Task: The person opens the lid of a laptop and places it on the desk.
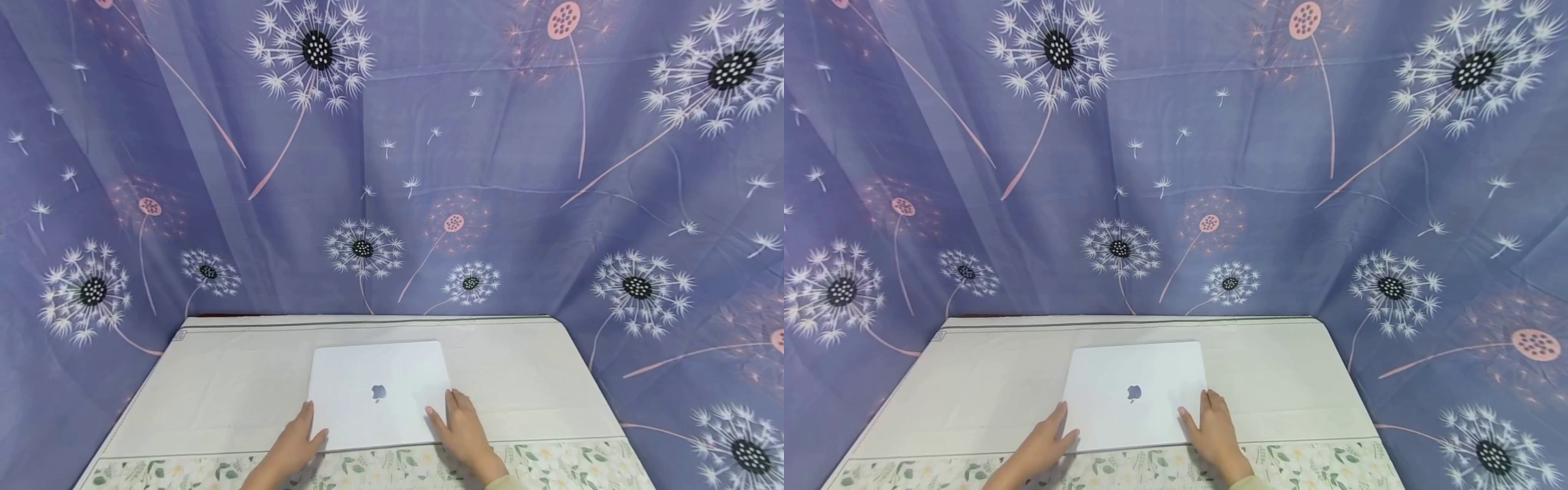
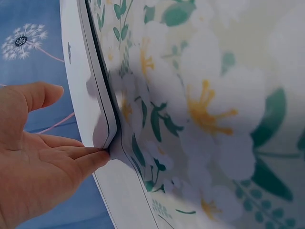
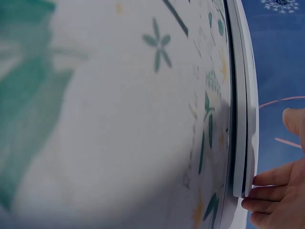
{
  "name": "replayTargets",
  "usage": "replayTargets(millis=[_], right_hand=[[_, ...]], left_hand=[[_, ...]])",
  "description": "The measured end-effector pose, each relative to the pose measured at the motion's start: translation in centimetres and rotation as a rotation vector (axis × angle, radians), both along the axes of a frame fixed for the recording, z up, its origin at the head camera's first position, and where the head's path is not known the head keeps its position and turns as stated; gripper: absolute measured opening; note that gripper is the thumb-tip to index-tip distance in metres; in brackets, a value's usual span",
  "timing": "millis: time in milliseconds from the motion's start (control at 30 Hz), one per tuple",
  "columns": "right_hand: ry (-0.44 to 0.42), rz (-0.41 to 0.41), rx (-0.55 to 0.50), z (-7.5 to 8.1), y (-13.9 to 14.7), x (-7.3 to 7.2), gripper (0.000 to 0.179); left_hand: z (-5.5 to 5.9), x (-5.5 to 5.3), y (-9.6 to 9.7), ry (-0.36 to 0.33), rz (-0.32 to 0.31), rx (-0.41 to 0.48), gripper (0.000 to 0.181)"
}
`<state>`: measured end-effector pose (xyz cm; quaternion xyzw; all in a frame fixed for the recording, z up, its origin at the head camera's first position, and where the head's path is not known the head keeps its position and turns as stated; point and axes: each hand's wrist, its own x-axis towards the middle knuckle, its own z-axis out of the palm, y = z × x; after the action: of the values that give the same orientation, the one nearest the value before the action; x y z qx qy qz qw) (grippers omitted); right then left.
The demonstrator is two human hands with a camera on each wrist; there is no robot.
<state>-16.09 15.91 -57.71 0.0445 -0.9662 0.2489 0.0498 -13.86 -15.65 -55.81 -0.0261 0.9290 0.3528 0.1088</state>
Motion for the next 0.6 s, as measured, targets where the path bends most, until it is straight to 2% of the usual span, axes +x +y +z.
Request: replayTargets(millis=[300,467,600], right_hand=[[-0.024,0.009,0.005,-0.2,-0.5,0.0,0.071],[-0.004,0.039,0.036,0.0,-0.2,0.1,0.07],[0.016,0.087,0.065,0.3,-0.3,0.2,0.066]], left_hand=[[0.5,0.4,-0.4,-0.001,-0.004,-0.003,0.073],[0.5,0.7,-0.8,0.038,-0.052,-0.013,0.079],[-0.1,0.9,-1.3,0.077,-0.101,-0.051,0.089]])
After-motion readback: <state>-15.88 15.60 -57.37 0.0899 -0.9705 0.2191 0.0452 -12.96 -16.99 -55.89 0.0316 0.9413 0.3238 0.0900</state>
